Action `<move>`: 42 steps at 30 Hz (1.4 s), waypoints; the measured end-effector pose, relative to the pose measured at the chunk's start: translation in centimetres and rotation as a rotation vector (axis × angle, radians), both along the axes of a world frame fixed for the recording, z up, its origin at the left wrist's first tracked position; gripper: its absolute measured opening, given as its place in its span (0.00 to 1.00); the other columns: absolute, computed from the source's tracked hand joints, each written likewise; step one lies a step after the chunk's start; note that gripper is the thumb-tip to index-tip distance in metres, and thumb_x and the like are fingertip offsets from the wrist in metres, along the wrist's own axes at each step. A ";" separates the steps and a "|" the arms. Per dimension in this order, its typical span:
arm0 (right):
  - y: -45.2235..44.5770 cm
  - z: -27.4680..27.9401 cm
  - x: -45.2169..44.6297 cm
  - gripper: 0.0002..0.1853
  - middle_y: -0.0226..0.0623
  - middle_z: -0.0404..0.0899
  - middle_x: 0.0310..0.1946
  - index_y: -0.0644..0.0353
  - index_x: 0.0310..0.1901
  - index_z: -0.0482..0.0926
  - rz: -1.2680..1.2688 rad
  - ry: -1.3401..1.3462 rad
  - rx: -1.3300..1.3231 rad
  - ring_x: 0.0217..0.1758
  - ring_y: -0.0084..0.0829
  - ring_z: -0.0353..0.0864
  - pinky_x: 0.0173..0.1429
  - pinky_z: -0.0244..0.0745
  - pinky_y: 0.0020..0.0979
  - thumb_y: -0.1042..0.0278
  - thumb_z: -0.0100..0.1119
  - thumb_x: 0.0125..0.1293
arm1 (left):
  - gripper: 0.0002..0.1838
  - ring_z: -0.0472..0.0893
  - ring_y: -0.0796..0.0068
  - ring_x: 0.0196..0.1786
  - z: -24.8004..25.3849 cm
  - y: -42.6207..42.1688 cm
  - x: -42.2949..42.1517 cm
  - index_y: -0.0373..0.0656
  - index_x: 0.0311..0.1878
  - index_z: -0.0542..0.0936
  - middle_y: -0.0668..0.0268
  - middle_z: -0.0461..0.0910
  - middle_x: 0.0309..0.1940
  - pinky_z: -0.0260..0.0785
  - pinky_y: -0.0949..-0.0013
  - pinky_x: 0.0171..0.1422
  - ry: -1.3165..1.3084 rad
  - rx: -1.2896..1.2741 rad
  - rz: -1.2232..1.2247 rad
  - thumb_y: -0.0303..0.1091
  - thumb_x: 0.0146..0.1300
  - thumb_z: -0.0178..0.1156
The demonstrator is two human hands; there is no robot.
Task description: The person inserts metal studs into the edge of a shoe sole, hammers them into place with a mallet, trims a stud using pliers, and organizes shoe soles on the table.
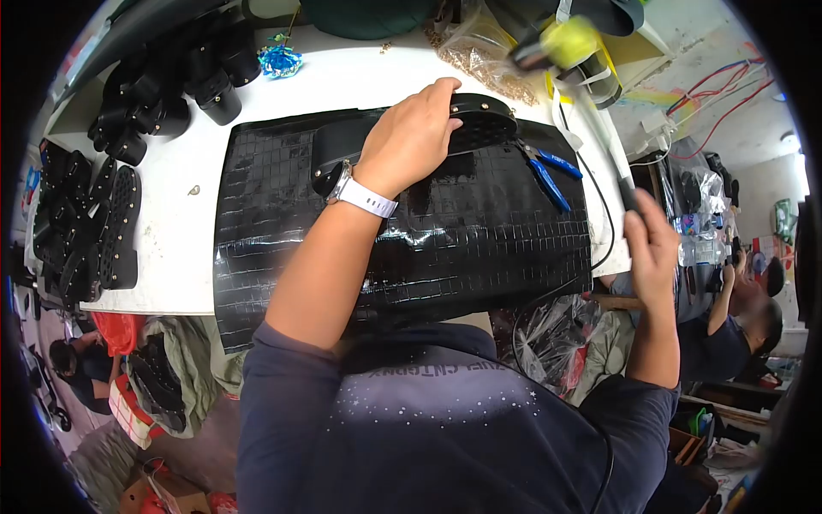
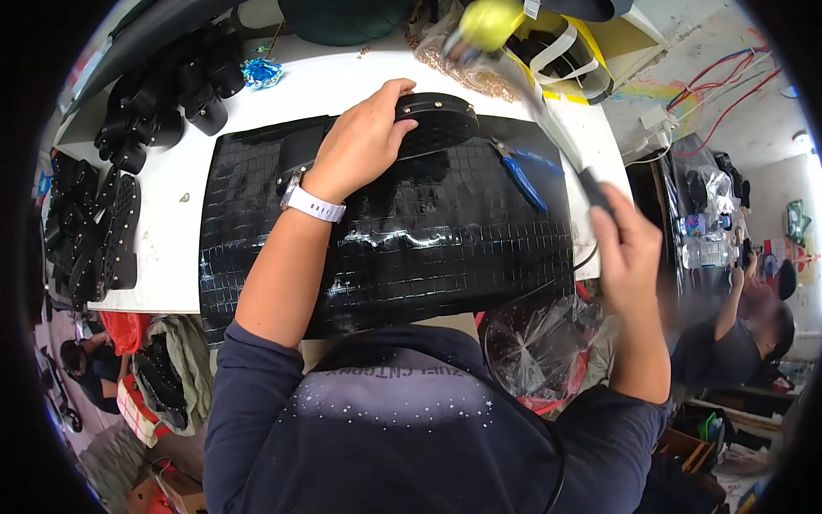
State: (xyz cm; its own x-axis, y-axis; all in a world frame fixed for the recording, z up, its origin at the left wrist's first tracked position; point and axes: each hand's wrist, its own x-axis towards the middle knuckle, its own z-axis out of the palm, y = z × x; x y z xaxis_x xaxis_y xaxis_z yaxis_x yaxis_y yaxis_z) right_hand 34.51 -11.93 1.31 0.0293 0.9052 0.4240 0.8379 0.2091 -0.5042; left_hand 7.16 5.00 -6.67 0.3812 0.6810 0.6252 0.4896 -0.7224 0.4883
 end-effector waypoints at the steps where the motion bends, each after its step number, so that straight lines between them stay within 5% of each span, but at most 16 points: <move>1: -0.2 0.3 0.1 0.16 0.34 0.81 0.39 0.72 0.54 0.75 -0.043 0.224 -0.024 0.35 0.17 0.74 0.40 0.70 0.20 0.73 0.55 0.67 | 0.17 0.81 0.51 0.41 0.0 -0.1 0.0 0.37 0.51 0.71 0.52 0.81 0.38 0.73 0.57 0.46 0.025 -0.024 0.002 0.30 0.61 0.62; 2: 0.2 0.1 -0.3 0.17 0.33 0.81 0.40 0.72 0.55 0.75 -0.036 0.271 0.057 0.36 0.16 0.74 0.40 0.70 0.19 0.73 0.55 0.68 | 0.17 0.81 0.51 0.41 0.1 -0.1 -0.1 0.37 0.51 0.71 0.52 0.81 0.38 0.73 0.56 0.46 0.049 -0.045 0.005 0.30 0.61 0.62; 5: 0.9 -0.7 -0.3 0.18 0.47 0.84 0.40 0.71 0.55 0.75 0.057 -0.126 0.062 0.38 0.26 0.81 0.45 0.73 0.25 0.72 0.57 0.66 | 0.16 0.81 0.50 0.42 0.0 0.2 -0.2 0.36 0.50 0.71 0.52 0.81 0.39 0.73 0.56 0.46 0.081 -0.053 0.000 0.31 0.61 0.62; 7: 0.8 -2.3 -0.4 0.17 0.55 0.82 0.41 0.71 0.55 0.75 -0.008 -0.107 -0.274 0.41 0.33 0.83 0.48 0.74 0.27 0.73 0.57 0.66 | 0.16 0.81 0.50 0.42 -0.1 0.3 -0.4 0.36 0.49 0.72 0.51 0.81 0.39 0.73 0.56 0.46 0.077 -0.043 -0.008 0.31 0.61 0.62; 13: 0.3 -2.1 -0.3 0.17 0.43 0.83 0.41 0.71 0.56 0.74 -0.057 0.186 -0.083 0.43 0.22 0.79 0.51 0.72 0.25 0.72 0.55 0.68 | 0.15 0.81 0.49 0.42 0.1 0.1 -0.2 0.38 0.49 0.72 0.51 0.81 0.38 0.74 0.56 0.46 0.051 -0.057 0.000 0.31 0.62 0.61; 15: 0.7 -1.8 -0.9 0.17 0.42 0.83 0.40 0.70 0.56 0.74 -0.062 -0.059 -0.438 0.42 0.21 0.79 0.49 0.73 0.25 0.72 0.55 0.68 | 0.15 0.81 0.49 0.41 0.3 0.0 -0.4 0.37 0.49 0.72 0.51 0.82 0.38 0.74 0.56 0.45 0.058 -0.057 0.007 0.31 0.62 0.61; 16: 1.0 -4.1 -0.6 0.17 0.37 0.83 0.34 0.69 0.56 0.74 0.046 -0.036 -0.166 0.35 0.21 0.78 0.42 0.73 0.25 0.71 0.55 0.68 | 0.15 0.81 0.49 0.41 0.2 -0.1 -0.5 0.37 0.49 0.72 0.51 0.82 0.38 0.74 0.56 0.45 0.061 -0.052 0.004 0.31 0.61 0.62; 23: -1.8 -6.1 -0.1 0.18 0.25 0.71 0.22 0.66 0.59 0.73 -0.071 0.703 -0.127 0.20 0.13 0.64 0.23 0.57 0.16 0.67 0.51 0.72 | 0.17 0.80 0.48 0.45 1.0 0.2 -0.8 0.39 0.52 0.71 0.49 0.80 0.42 0.73 0.57 0.49 0.099 -0.135 -0.071 0.30 0.61 0.61; 27: -2.7 -7.3 0.3 0.19 0.24 0.70 0.21 0.64 0.60 0.72 -0.121 0.750 -0.227 0.17 0.12 0.62 0.19 0.55 0.15 0.64 0.50 0.74 | 0.21 0.79 0.49 0.49 2.2 -0.3 -0.4 0.39 0.56 0.70 0.51 0.80 0.45 0.71 0.57 0.51 0.272 -0.154 0.028 0.31 0.61 0.62; 33: -2.4 -8.3 0.8 0.18 0.24 0.70 0.20 0.64 0.59 0.74 -0.066 0.802 -0.291 0.16 0.12 0.63 0.19 0.55 0.16 0.65 0.51 0.73 | 0.20 0.78 0.57 0.49 2.7 0.0 1.8 0.45 0.56 0.74 0.64 0.78 0.49 0.71 0.62 0.51 0.304 0.269 -0.035 0.28 0.59 0.61; 36: -2.1 -8.3 0.8 0.18 0.24 0.71 0.20 0.65 0.58 0.75 -0.044 0.763 -0.299 0.17 0.12 0.63 0.19 0.55 0.16 0.65 0.53 0.72 | 0.18 0.78 0.60 0.47 2.6 0.3 2.7 0.50 0.54 0.76 0.67 0.78 0.47 0.71 0.64 0.51 0.261 0.039 -0.133 0.26 0.60 0.59; 42: -1.5 -7.3 1.3 0.19 0.24 0.71 0.21 0.66 0.59 0.74 -0.033 0.682 -0.299 0.18 0.11 0.63 0.21 0.55 0.16 0.66 0.54 0.71 | 0.17 0.80 0.61 0.47 1.8 0.9 2.8 0.49 0.53 0.76 0.68 0.80 0.46 0.72 0.65 0.50 0.149 0.015 -0.153 0.24 0.60 0.59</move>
State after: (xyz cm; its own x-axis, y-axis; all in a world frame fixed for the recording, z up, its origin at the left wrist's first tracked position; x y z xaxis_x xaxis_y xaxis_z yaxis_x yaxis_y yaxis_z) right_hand 35.84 -13.44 -5.98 0.2270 0.9732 0.0379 0.3222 -0.0383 -0.9459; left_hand 9.92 5.87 -4.86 0.5687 0.5989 0.5638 0.4396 -0.8006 0.4071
